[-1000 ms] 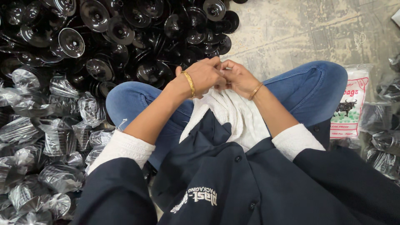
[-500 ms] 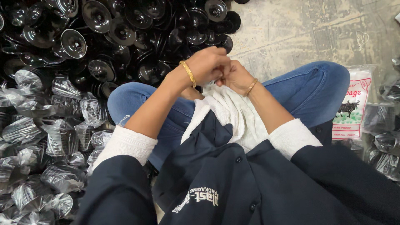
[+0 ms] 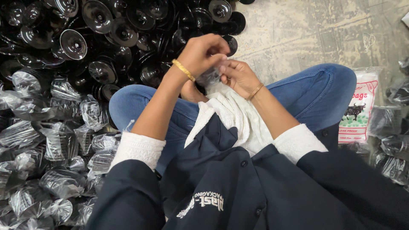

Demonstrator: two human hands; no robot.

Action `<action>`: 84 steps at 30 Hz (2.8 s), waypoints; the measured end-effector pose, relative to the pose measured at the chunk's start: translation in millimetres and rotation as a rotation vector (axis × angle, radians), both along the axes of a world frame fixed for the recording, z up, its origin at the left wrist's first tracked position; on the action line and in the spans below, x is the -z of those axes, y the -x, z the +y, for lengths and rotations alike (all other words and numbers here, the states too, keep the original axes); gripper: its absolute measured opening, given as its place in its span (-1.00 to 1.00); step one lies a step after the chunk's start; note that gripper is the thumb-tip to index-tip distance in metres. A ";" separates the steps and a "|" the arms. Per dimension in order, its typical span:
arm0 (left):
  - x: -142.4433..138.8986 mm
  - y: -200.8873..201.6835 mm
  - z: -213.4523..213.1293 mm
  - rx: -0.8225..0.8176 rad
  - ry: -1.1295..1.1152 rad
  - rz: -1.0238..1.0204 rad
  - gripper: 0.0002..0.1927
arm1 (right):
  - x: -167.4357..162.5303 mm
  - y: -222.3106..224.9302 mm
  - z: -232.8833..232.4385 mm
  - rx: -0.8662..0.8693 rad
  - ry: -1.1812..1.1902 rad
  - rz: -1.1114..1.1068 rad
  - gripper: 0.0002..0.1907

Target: The person sits cross-legged on the floor surrounded by piles of black plastic caps and filled plastic bags. They place caps into a small clear plastic bag, gather and twist the bag closed, set the finished bag aside, and repeat the bagging cycle.

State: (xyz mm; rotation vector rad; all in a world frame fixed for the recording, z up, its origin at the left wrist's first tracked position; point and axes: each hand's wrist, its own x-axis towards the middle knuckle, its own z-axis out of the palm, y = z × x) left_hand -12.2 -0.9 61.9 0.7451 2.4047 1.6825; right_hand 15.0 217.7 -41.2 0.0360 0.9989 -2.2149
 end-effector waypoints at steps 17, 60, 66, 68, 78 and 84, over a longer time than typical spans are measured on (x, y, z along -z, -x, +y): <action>60.7 4.8 26.0 -0.120 -0.184 -0.158 -0.65 | -36.4 31.2 29.4 0.010 -0.189 0.177 -0.66; 66.8 -0.9 25.5 -0.128 0.109 0.049 -0.88 | -26.5 21.3 28.5 0.022 -0.493 0.541 -0.90; 68.6 -1.8 25.9 -0.148 0.112 0.166 -0.87 | -39.2 10.3 22.0 0.295 -0.896 1.136 -0.84; 69.8 -2.7 28.7 -0.120 0.118 0.254 -0.85 | -41.4 6.2 17.1 0.351 -0.975 1.157 -0.85; 72.0 -5.4 30.6 -0.031 0.048 0.010 -0.87 | -37.3 -3.7 8.3 0.502 -1.245 1.397 -0.86; 68.1 -6.7 34.8 -0.043 0.080 0.058 -0.84 | -21.8 -1.6 17.8 0.574 -1.156 1.329 -0.84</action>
